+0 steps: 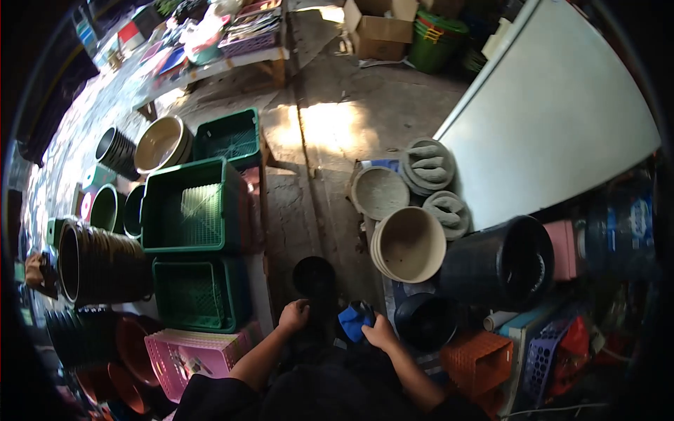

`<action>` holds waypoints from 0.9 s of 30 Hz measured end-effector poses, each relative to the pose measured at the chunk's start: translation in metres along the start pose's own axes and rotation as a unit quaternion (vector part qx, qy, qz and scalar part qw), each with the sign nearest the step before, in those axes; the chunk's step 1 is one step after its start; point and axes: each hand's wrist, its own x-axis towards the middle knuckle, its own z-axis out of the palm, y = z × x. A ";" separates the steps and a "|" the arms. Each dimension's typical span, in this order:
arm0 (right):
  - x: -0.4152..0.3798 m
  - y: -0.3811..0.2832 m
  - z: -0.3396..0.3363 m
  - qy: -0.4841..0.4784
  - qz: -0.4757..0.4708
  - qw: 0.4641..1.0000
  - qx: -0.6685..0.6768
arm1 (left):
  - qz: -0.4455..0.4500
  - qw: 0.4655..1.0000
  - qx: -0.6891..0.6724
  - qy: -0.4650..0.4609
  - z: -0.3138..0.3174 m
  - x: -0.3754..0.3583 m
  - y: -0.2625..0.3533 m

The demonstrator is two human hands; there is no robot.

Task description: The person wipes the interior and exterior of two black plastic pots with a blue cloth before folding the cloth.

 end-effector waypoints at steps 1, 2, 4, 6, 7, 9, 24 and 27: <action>0.027 0.015 0.024 0.007 -0.037 0.998 0.050 | -0.030 0.999 -0.013 -0.004 -0.004 0.001 -0.010; 0.053 0.024 0.044 0.008 -0.016 0.999 0.034 | -0.046 0.999 -0.019 -0.003 -0.004 0.004 -0.021; 0.105 0.049 0.082 -0.001 0.005 0.999 0.043 | -0.060 0.997 -0.053 0.013 0.000 0.017 -0.047; 0.152 0.066 0.109 -0.048 0.055 0.997 0.021 | -0.081 0.993 -0.088 0.023 0.022 0.040 -0.082; 0.179 0.084 0.125 -0.072 0.066 0.995 -0.005 | -0.088 0.989 -0.116 0.037 0.033 0.055 -0.101; 0.223 0.117 0.153 -0.075 0.087 0.993 -0.029 | -0.105 0.983 -0.144 0.047 0.043 0.072 -0.122; 0.313 0.118 0.211 0.093 0.090 0.978 -0.163 | -0.190 0.956 -0.197 0.104 0.112 0.181 -0.175; 0.318 0.119 0.210 0.106 0.096 0.976 -0.162 | -0.241 0.933 -0.245 0.105 0.111 0.185 -0.169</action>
